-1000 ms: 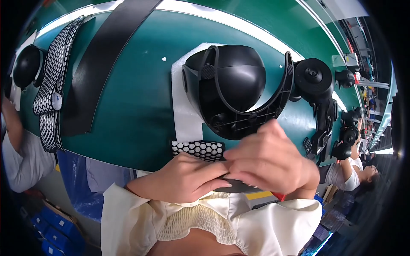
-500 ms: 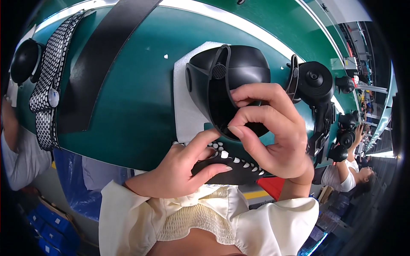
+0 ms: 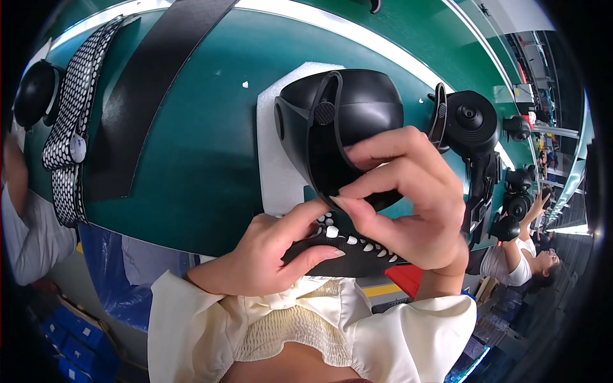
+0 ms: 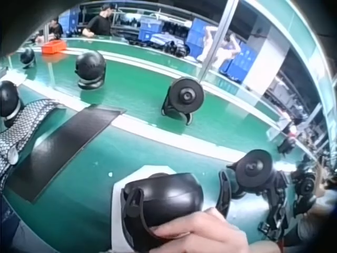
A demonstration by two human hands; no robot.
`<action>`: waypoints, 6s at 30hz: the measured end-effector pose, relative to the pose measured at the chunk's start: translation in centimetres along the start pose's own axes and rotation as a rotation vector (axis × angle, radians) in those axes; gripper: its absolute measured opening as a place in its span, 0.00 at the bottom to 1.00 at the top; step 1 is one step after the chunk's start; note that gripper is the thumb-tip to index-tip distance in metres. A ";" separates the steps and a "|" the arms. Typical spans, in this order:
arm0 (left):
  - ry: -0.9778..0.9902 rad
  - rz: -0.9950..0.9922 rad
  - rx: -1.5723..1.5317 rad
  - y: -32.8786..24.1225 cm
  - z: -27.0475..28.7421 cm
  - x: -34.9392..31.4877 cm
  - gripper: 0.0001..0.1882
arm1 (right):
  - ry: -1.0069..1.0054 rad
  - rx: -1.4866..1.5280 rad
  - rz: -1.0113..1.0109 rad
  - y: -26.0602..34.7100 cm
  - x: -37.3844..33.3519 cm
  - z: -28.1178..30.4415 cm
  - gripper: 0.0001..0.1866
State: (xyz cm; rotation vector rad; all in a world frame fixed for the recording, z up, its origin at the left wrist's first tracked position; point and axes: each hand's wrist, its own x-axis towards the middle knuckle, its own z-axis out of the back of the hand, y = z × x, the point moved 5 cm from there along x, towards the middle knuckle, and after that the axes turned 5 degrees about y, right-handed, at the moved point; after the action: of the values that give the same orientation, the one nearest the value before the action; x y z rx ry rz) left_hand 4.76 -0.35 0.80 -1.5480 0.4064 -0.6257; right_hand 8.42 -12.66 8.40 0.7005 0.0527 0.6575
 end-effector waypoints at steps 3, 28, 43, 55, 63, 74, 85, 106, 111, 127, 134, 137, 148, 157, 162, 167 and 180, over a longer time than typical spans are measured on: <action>-0.016 -0.047 0.028 0.2 -0.1 -0.1 0.22 | 0.008 0.055 -0.121 -0.4 0.1 -0.3 0.13; -0.086 0.072 0.002 0.5 0.4 -0.5 0.19 | 0.029 1.058 -0.489 -5.6 -4.8 -2.4 0.13; -0.142 0.084 0.097 1.0 1.9 -1.6 0.23 | -0.211 -1.351 -0.076 -17.6 15.0 1.8 0.08; -0.250 0.074 0.026 0.8 4.3 -2.2 0.21 | 0.090 -1.265 -0.326 -28.8 13.9 0.1 0.24; -0.377 0.126 -0.159 2.0 4.9 -2.4 0.20 | 0.141 -1.085 -0.533 -20.2 19.4 1.0 0.08; -0.364 0.149 -0.152 3.3 4.7 -3.0 0.15 | -0.057 -1.231 -0.067 -14.5 32.4 -2.1 0.35; -0.362 -0.077 -0.388 2.3 6.1 -3.4 0.05 | -0.719 0.206 -0.092 -13.8 18.8 6.4 0.51; -0.295 -0.220 -0.049 -0.7 1.4 -0.4 0.07 | 0.117 0.030 -0.248 -10.1 -3.8 0.4 0.37; -0.475 -0.089 -0.018 -3.3 1.8 -3.5 0.07 | 0.116 -0.279 -0.215 -0.3 -5.8 4.0 0.25; -0.422 -0.461 0.045 -4.2 1.4 -0.2 0.11 | -0.309 0.471 0.269 0.3 -4.2 -1.0 0.07; -0.430 -0.406 0.302 -4.8 1.8 -0.3 0.10 | -0.227 0.016 0.242 1.9 -3.6 2.6 0.14; -0.376 -0.431 0.357 -5.3 1.6 0.0 0.10 | -0.118 -0.088 0.301 2.6 -3.4 2.7 0.15; -0.400 -0.262 0.286 -3.7 1.7 -0.1 0.11 | -0.321 -0.072 0.663 1.9 -4.7 0.6 0.13; -0.149 -0.282 0.565 -3.2 0.6 1.5 0.11 | -0.232 0.508 0.033 -2.0 2.3 3.3 0.19; -0.212 -0.304 0.731 -1.8 0.3 1.7 0.09 | -0.197 0.414 0.029 -2.3 4.0 1.9 0.20; -0.279 -0.376 0.904 -1.7 -0.2 1.9 0.10 | -0.201 0.369 0.024 -1.9 4.5 1.6 0.20; -0.296 -0.421 0.870 -1.3 -0.3 1.6 0.06 | -0.265 -0.406 0.149 1.5 4.1 0.6 0.16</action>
State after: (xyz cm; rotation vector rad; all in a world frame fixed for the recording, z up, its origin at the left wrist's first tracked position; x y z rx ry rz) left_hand 5.66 -1.43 2.35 -0.8503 -0.4001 -0.7453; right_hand 11.03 -9.71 10.48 0.3953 -0.3718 0.6869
